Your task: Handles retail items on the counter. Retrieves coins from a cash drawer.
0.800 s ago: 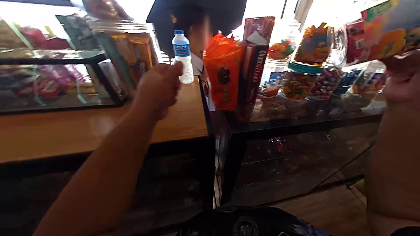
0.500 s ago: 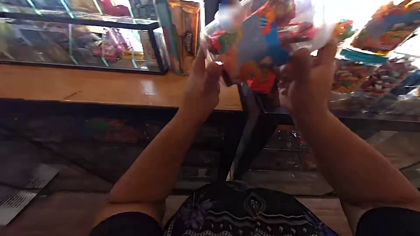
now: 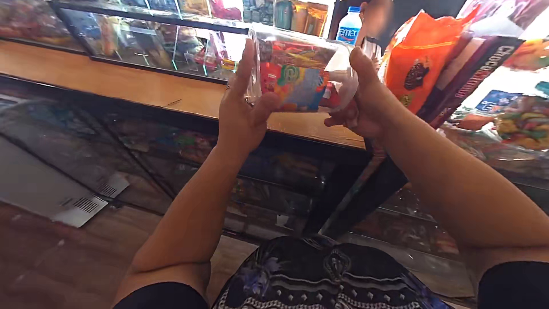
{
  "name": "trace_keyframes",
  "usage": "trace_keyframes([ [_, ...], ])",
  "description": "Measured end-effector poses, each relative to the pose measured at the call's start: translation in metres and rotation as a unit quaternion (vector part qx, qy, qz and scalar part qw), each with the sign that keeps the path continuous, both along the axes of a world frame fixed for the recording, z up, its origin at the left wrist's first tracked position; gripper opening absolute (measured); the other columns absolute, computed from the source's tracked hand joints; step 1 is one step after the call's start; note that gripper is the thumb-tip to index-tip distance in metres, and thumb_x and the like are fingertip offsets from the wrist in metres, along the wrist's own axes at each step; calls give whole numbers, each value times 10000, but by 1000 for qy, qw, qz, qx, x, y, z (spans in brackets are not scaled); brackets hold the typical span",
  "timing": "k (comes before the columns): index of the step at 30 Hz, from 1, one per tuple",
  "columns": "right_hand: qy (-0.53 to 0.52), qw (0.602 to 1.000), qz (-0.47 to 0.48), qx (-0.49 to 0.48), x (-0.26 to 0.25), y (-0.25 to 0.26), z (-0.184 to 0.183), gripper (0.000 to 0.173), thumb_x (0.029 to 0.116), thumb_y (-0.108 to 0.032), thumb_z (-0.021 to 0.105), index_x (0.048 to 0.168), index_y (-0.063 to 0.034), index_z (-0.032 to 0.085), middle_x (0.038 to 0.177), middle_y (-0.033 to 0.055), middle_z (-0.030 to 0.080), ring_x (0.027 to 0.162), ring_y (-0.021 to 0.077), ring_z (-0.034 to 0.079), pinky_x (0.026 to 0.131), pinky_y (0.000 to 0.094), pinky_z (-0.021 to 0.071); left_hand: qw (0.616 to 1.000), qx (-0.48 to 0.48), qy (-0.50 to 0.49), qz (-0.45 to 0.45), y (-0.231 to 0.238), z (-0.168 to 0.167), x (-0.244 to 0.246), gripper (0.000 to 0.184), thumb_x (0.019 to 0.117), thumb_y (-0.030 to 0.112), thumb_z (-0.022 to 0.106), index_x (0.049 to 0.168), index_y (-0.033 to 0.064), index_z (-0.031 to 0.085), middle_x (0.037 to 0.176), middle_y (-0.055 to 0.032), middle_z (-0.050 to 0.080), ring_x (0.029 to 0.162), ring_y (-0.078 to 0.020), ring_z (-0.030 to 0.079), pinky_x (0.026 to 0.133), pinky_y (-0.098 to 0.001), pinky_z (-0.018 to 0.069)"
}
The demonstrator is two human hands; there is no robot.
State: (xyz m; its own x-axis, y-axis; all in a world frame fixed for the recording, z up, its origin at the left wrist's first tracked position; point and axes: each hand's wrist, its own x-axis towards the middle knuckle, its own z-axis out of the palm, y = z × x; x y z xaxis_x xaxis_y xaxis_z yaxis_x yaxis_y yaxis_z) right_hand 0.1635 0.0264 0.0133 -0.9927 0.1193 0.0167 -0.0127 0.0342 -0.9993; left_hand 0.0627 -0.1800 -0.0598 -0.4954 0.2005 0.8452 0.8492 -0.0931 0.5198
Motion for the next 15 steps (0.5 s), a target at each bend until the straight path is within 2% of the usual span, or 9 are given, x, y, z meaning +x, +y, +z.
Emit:
trace_keyframes([
  [2,25,999,-19,-6,-8,-13,-7,562,1038,-687,254,1262,-247,523,977,-14,689,799,102,678,633,275,566,997,58,-48,-35,-2,-7,-4,1008,893,741,568,1565,24,342,1441,-48,562,1143,-18,631,897,-267,596],
  [4,62,998,5,-1,-15,-18,-12,583,1040,-652,325,1511,-310,292,1115,15,660,852,135,693,609,269,577,993,91,-79,-16,-3,-10,-5,1088,840,826,535,1553,24,358,1199,64,659,779,80,584,618,-151,517],
  [6,100,995,28,15,-20,-22,-14,677,1028,-630,401,1585,-342,147,1165,20,647,862,130,690,596,257,573,989,109,-96,-11,-5,-11,-5,1085,852,835,501,1553,22,344,1038,119,655,628,84,510,527,-128,457],
  [7,139,989,29,50,-22,-23,-15,691,1028,-596,436,1584,-316,136,1171,10,647,852,107,692,591,238,577,986,125,-112,-19,-6,-12,-4,980,904,789,486,1527,39,386,971,125,645,600,68,500,514,-136,451],
  [8,198,973,22,114,-25,-25,-17,771,1025,-530,489,1621,-254,85,1205,8,632,849,74,685,606,215,577,977,150,-149,-37,-5,-12,-4,746,985,696,447,1423,92,479,848,130,606,553,48,469,489,-145,427],
  [9,272,941,6,202,-28,-25,-19,863,999,-450,575,1640,-149,82,1264,34,611,863,55,674,643,211,581,959,173,-212,-68,-3,-8,-3,467,1055,602,349,1153,186,534,687,143,553,483,42,439,444,-139,399],
  [11,397,827,-24,397,-32,-23,-20,998,864,-460,771,1610,-26,269,1440,199,483,955,118,631,714,260,571,900,183,-362,-162,-5,1,-4,588,1067,612,128,848,231,519,537,107,460,405,14,377,383,-141,335],
  [13,481,701,-5,527,-37,-15,-16,858,776,-471,852,1490,-116,535,1489,327,415,989,302,655,720,387,582,848,148,-445,-249,-14,-3,-18,700,1004,724,75,780,230,517,525,81,427,394,-3,368,363,-148,325],
  [15,537,586,60,604,-39,-4,-4,620,816,-456,827,1385,-304,635,1546,343,366,876,338,651,687,440,545,818,130,-496,-259,-22,-7,-25,720,977,770,111,744,223,519,514,70,424,384,-13,374,353,-156,332],
])
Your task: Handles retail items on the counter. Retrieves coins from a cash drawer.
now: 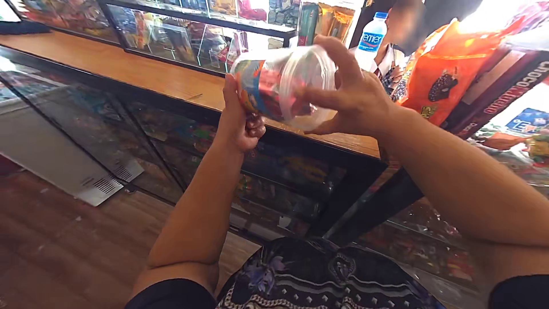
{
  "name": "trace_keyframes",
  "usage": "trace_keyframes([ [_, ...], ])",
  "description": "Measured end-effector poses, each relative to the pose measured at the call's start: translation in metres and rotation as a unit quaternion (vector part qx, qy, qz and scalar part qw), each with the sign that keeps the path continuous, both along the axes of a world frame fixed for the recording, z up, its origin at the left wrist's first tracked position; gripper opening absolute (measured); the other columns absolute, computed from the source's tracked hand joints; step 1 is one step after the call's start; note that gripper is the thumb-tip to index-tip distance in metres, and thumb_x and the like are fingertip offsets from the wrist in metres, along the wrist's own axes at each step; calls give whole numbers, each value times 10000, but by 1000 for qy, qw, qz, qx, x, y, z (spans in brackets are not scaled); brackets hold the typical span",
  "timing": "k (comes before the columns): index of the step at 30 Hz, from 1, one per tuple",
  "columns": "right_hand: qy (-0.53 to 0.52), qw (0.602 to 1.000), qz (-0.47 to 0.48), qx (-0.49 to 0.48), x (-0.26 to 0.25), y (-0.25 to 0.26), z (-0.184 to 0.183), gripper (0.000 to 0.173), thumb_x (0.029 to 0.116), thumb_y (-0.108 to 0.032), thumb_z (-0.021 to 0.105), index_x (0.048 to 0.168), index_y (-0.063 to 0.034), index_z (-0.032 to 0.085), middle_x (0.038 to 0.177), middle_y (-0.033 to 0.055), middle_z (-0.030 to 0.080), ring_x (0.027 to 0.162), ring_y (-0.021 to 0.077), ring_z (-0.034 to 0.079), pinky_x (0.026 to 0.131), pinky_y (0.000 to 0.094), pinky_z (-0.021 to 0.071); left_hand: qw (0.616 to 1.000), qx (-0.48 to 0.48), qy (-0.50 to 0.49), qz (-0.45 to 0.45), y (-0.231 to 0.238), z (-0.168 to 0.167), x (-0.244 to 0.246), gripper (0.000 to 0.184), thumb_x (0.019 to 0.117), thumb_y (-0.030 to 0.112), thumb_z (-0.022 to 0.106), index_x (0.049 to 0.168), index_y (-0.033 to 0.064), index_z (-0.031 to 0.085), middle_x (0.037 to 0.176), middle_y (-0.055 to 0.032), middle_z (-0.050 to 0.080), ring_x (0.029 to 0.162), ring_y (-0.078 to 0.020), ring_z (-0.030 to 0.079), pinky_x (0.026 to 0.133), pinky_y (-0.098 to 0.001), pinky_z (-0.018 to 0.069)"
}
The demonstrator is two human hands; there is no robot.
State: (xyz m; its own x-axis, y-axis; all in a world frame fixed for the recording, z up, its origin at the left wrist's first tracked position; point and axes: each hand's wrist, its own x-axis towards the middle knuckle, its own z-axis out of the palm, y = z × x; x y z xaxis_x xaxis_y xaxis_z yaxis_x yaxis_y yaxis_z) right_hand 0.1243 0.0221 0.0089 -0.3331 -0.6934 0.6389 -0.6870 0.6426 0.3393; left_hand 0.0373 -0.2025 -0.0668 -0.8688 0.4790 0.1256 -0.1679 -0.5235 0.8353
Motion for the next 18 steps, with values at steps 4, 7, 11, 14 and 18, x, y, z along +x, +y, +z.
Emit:
trace_keyframes([
  [4,-16,998,-41,47,15,22,24,587,833,-343,831,1386,-296,638,1557,338,363,910,374,667,714,483,556,1000,16,7,24,-22,-7,-9,727,977,766,103,771,232,552,524,79,447,389,-4,382,354,-147,340],
  [7,-218,931,-285,-69,15,27,19,901,800,-412,880,1559,-214,436,1514,270,423,1002,367,649,794,522,562,996,26,22,88,-31,-6,-11,705,982,754,72,803,253,535,532,92,422,387,-4,347,356,-147,318],
  [11,-369,842,-391,-47,-13,45,-21,815,839,-564,801,1486,-145,535,1390,280,557,1072,441,651,879,654,523,994,11,8,111,-26,-3,-5,652,992,743,134,862,245,534,559,75,433,391,-18,344,357,-156,314],
  [14,-285,897,-322,-100,0,30,-16,569,950,-477,713,1345,-71,657,1335,243,623,1075,394,670,905,601,537,992,-16,14,123,-18,0,-2,637,1006,724,151,843,240,531,555,77,441,393,-18,344,361,-158,303],
  [18,-298,894,-219,-254,24,-18,12,319,1078,-356,526,1069,-112,732,871,-36,719,696,11,622,630,235,508,990,-22,25,140,-1,6,7,592,1044,664,174,804,244,515,531,94,429,394,-10,353,377,-161,314],
])
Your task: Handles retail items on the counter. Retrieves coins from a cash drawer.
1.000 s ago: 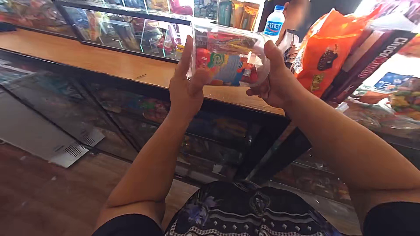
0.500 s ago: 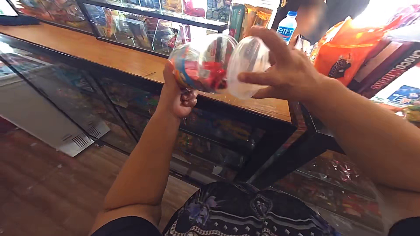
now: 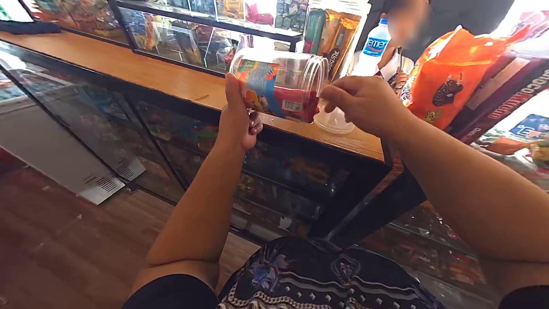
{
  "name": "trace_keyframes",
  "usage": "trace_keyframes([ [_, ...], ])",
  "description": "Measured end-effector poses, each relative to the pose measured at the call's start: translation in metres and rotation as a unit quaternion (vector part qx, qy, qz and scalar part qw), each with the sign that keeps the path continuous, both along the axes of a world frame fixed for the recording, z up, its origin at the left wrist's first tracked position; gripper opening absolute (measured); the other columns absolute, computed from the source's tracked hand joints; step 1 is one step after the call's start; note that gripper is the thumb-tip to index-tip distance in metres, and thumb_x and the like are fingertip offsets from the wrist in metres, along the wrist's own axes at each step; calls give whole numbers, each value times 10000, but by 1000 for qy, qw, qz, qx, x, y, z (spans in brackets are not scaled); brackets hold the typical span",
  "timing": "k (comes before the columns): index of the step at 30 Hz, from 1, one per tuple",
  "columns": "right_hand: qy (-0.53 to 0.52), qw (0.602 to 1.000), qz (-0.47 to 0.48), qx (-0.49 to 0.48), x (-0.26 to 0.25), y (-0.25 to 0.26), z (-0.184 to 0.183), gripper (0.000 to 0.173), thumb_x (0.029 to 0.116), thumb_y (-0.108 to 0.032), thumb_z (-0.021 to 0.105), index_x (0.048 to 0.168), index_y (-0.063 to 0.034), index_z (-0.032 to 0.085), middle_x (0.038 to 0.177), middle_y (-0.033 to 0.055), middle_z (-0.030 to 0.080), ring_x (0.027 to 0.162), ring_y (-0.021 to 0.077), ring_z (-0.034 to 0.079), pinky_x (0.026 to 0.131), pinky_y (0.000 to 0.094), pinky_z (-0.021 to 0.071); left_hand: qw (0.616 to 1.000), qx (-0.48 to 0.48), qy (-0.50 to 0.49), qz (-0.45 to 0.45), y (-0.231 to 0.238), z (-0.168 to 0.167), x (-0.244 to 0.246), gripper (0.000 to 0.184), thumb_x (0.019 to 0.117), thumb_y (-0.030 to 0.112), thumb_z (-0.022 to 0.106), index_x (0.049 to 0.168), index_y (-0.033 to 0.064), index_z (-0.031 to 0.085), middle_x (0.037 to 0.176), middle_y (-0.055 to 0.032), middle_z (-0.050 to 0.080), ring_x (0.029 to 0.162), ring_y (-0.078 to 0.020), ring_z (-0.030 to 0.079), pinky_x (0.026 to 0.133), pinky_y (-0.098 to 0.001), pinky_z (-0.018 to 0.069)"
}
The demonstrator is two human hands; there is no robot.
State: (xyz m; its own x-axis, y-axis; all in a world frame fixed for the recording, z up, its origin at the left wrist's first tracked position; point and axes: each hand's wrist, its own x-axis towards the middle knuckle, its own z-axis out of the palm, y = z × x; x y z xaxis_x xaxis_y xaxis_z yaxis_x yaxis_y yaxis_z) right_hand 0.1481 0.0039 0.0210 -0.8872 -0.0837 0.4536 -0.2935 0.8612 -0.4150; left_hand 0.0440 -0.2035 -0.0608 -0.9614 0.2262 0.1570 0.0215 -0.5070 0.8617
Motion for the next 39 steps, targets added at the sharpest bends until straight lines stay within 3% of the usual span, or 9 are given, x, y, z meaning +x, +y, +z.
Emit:
trace_keyframes([
  [4,-92,985,19,-144,-11,-11,0,230,1062,-208,561,946,-93,723,694,-49,652,508,0,526,478,185,436,1000,8,7,2,14,4,5,583,1048,654,204,810,227,522,544,81,441,400,-15,359,381,-164,318],
  [8,-57,989,-26,-135,0,-4,29,152,1018,-205,615,1006,-82,705,752,-39,656,578,25,580,549,229,508,999,35,-16,-28,12,1,-5,613,1017,705,168,831,240,522,530,91,414,406,-9,363,391,-155,331],
  [13,36,955,-71,-287,14,40,67,180,1002,-198,563,831,-206,620,686,-89,606,530,36,534,483,214,468,992,92,-40,-82,-18,-9,-35,769,966,772,75,998,191,577,699,36,578,428,7,398,381,-124,339],
  [16,46,954,-238,-175,14,58,54,129,999,-251,577,945,-143,624,751,-38,604,579,73,563,529,283,510,986,134,-57,-78,-35,-8,-39,804,943,804,87,1097,174,563,844,1,629,447,10,410,383,-114,339],
  [18,-7,947,-318,-42,3,61,37,317,997,-266,579,1073,31,662,960,214,661,854,344,653,743,586,518,983,152,-55,-82,-42,-8,-38,812,935,811,84,1132,175,549,897,-11,645,442,15,404,372,-111,330],
  [20,-60,935,-344,56,-17,63,18,372,1025,-241,548,1040,117,648,1079,346,646,1064,511,631,860,725,459,981,162,-47,-92,-44,-10,-36,833,930,812,72,1146,166,551,905,-20,652,432,15,398,361,-113,326],
  [30,-102,955,-249,128,-64,74,-17,547,1066,-441,518,1392,-7,585,1273,279,653,1220,472,612,1009,691,444,976,166,-36,-133,-52,-26,-29,903,893,855,74,1157,142,563,925,-18,669,438,17,417,370,-113,347],
  [35,-250,943,-136,171,-48,33,-19,776,899,-658,675,1445,-116,570,1298,230,650,1232,442,597,1013,712,431,986,112,43,-115,-53,-35,-18,787,848,915,184,872,258,618,583,114,466,419,30,370,386,-126,325],
  [39,-300,925,-144,182,-48,23,-17,926,884,-661,692,1550,-75,423,1372,247,605,1295,435,563,1056,684,416,973,119,127,-150,-44,-39,-21,612,820,818,541,825,218,661,552,94,511,428,6,460,395,-154,401],
])
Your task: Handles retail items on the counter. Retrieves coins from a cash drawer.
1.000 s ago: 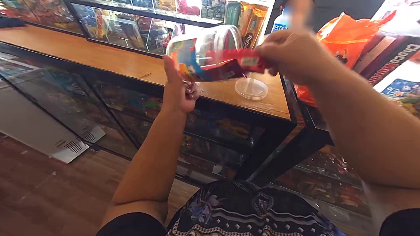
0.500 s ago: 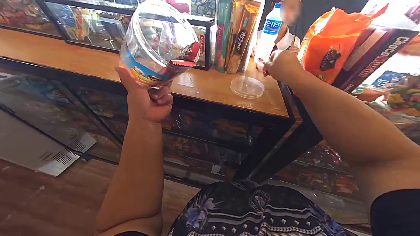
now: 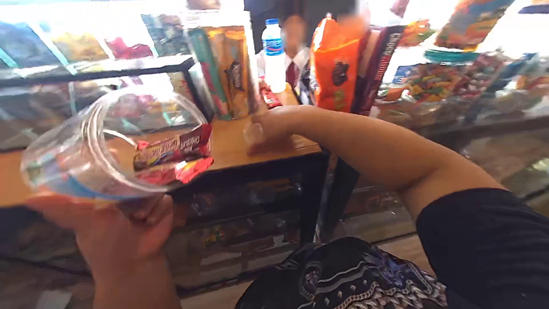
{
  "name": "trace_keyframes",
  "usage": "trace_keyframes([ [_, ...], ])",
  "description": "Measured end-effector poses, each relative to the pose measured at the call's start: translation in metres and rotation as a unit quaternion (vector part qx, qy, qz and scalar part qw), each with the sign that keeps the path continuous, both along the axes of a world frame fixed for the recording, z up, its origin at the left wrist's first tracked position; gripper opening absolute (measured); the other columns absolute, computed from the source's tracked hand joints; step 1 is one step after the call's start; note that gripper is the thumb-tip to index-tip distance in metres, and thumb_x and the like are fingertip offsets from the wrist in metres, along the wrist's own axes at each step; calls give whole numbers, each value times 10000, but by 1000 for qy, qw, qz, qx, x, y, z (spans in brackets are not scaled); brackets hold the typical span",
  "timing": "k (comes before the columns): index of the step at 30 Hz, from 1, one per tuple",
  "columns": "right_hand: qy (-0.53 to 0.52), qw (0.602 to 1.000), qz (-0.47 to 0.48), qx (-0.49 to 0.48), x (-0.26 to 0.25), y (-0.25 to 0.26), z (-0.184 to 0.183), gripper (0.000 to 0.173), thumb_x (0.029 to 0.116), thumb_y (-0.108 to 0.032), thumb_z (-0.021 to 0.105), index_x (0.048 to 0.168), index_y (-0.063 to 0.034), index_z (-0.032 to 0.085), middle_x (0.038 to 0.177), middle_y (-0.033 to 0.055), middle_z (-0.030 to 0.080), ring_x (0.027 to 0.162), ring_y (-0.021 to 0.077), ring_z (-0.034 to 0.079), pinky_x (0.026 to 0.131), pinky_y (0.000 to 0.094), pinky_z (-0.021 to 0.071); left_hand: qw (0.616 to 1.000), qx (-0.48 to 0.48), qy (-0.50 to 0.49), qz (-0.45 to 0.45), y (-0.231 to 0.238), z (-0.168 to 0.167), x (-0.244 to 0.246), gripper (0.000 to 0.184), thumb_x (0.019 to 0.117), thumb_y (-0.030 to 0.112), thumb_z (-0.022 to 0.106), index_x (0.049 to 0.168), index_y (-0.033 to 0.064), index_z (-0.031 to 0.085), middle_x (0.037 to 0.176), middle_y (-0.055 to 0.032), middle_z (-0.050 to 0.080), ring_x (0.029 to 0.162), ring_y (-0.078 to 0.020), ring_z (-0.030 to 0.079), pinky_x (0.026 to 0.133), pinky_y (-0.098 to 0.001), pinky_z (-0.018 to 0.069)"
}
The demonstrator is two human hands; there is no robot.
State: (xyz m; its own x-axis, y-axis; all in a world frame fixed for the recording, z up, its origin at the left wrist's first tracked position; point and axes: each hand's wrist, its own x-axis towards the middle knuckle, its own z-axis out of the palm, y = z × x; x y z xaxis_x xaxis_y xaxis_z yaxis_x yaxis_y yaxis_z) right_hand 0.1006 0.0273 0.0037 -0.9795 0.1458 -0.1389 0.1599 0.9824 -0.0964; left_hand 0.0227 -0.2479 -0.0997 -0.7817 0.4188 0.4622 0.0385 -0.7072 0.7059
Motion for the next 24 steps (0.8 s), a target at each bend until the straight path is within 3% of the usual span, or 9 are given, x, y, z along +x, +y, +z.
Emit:
trace_keyframes([
  [2,12,1000,-15,-18,1,4,0,848,896,-620,708,1506,-86,462,1314,239,634,1259,427,587,1028,676,437,1000,0,1,-30,6,-1,-3,610,784,802,607,838,196,664,560,76,529,429,-4,476,396,-160,412],
  [7,239,950,-35,-198,44,7,5,778,926,-482,742,1530,-90,449,1241,222,681,1125,361,666,968,604,514,999,-12,-43,-18,22,3,-9,741,994,730,155,811,155,585,521,55,533,403,-5,492,385,-151,435],
  [8,312,915,-22,-255,63,1,10,767,953,-419,725,1564,-87,400,1210,214,689,1037,315,685,915,537,546,999,-7,-34,-16,26,3,-9,727,1008,709,151,826,150,579,530,56,534,408,-4,489,389,-148,432],
  [10,432,844,14,-318,99,-21,16,767,975,-323,701,1602,-92,326,1262,180,659,930,202,669,804,393,570,999,-2,3,-32,40,7,-3,650,950,758,345,846,172,609,557,73,542,431,8,488,408,-139,426],
  [12,527,810,75,-247,120,-44,5,886,873,-313,796,1582,-34,345,1434,182,555,1038,150,645,800,304,576,997,-16,39,-57,57,17,11,643,860,830,427,860,221,632,567,99,529,442,13,475,413,-143,412],
  [14,574,794,116,-161,125,-55,-11,976,718,-349,912,1526,-41,460,1474,242,481,1190,273,611,848,386,606,995,-30,48,-80,76,28,33,688,793,894,409,878,251,638,562,108,500,429,12,440,398,-150,391],
  [16,594,787,127,-110,132,-55,-22,959,648,-364,951,1469,-78,548,1501,319,413,1185,364,624,800,433,626,993,-42,37,-105,91,37,55,698,797,907,345,829,272,631,535,117,473,410,18,419,382,-147,376],
  [18,619,771,144,-52,143,-43,-28,919,663,-423,934,1448,-103,577,1491,357,398,1112,334,654,786,385,620,989,-55,23,-137,102,40,71,702,805,901,332,807,262,621,528,112,458,403,17,407,374,-149,365],
  [24,650,744,153,20,187,3,-35,871,755,-618,814,1453,-168,550,1481,348,417,1210,330,610,923,403,580,984,-47,38,-169,131,38,115,584,778,829,524,832,262,654,536,119,481,417,26,415,394,-144,372],
])
